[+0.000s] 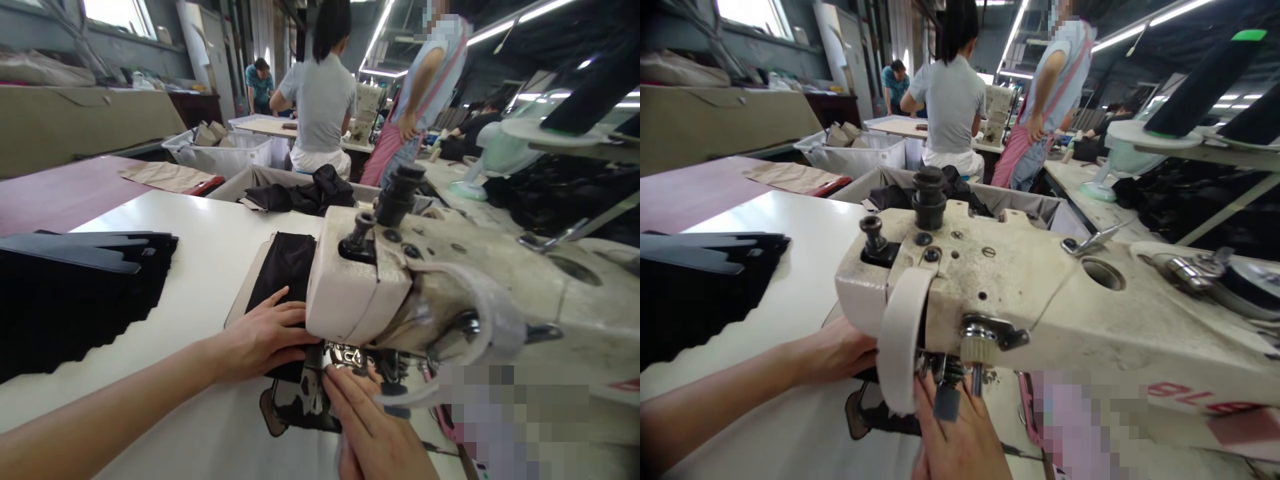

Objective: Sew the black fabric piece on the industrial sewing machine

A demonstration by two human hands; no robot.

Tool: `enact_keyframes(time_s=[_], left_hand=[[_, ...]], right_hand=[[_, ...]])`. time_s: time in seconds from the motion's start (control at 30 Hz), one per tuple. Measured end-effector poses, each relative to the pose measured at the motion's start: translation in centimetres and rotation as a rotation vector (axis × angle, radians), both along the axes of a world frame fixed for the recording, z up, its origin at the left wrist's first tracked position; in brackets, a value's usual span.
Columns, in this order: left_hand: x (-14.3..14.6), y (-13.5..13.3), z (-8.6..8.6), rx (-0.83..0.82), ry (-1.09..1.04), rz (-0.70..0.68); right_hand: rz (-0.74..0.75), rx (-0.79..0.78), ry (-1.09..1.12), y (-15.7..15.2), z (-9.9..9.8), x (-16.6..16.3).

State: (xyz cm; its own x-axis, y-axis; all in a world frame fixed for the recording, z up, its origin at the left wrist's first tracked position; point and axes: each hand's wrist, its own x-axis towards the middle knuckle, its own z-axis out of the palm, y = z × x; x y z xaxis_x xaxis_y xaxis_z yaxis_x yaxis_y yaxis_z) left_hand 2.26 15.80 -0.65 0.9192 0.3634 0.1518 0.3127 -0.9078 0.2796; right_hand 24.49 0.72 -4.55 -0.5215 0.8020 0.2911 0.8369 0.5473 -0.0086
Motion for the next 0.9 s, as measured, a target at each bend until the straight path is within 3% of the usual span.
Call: enact_keyframes(time_s=[0.1, 0.2, 0.27, 0.37, 0.43, 0.47, 0.53, 0.63, 0.77, 0.83, 0.9], left_hand=[[0.1, 0.3, 0.2, 0.017, -0.006, 0.054], [0.0, 0.5, 0.5, 0.047, -0.032, 0.179], [-0.2, -0.3, 0.6, 0.076, -0.056, 0.265], [-1.1, -3.3, -0.1, 0.218, 0.053, 0.367], [-1.8, -5.9, -1.1, 0.351, 0.099, 0.418], [-2.1, -6.9, -1.7, 0.393, 0.062, 0.404], [-2.5, -8.3, -2.8, 0.399, -0.022, 0.360], [-3.0, -8.6, -3.9, 0.355, -0.056, 0.328], [-3.7, -8.3, -4.6, 0.326, -0.027, 0.300], [-3.9, -8.4, -4.8, 0.324, -0.021, 0.276], [-4.0, -8.5, -5.0, 0.336, -0.004, 0.248]], right_hand=[[0.013, -0.037, 0.114, 0.0, 0.6, -0.5], [-0.053, -0.183, 0.413, -0.9, 0.9, -1.0], [-0.147, -0.377, 0.869, -2.1, 1.1, -1.1], [-0.316, -0.852, 1.759, -3.9, 1.9, -1.0], [-0.384, -1.201, 2.058, -4.5, 2.8, -1.2], [-0.421, -1.339, 2.084, -4.5, 3.4, -1.5], [-0.485, -1.429, 2.052, -4.0, 4.6, -2.2], [-0.532, -1.325, 1.902, -3.0, 5.5, -3.3], [-0.420, -1.119, 1.590, -3.1, 4.5, -3.4], [-0.314, -1.039, 1.638, -3.7, 3.5, -3.5], [-0.272, -1.038, 1.840, -4.3, 2.9, -4.0]])
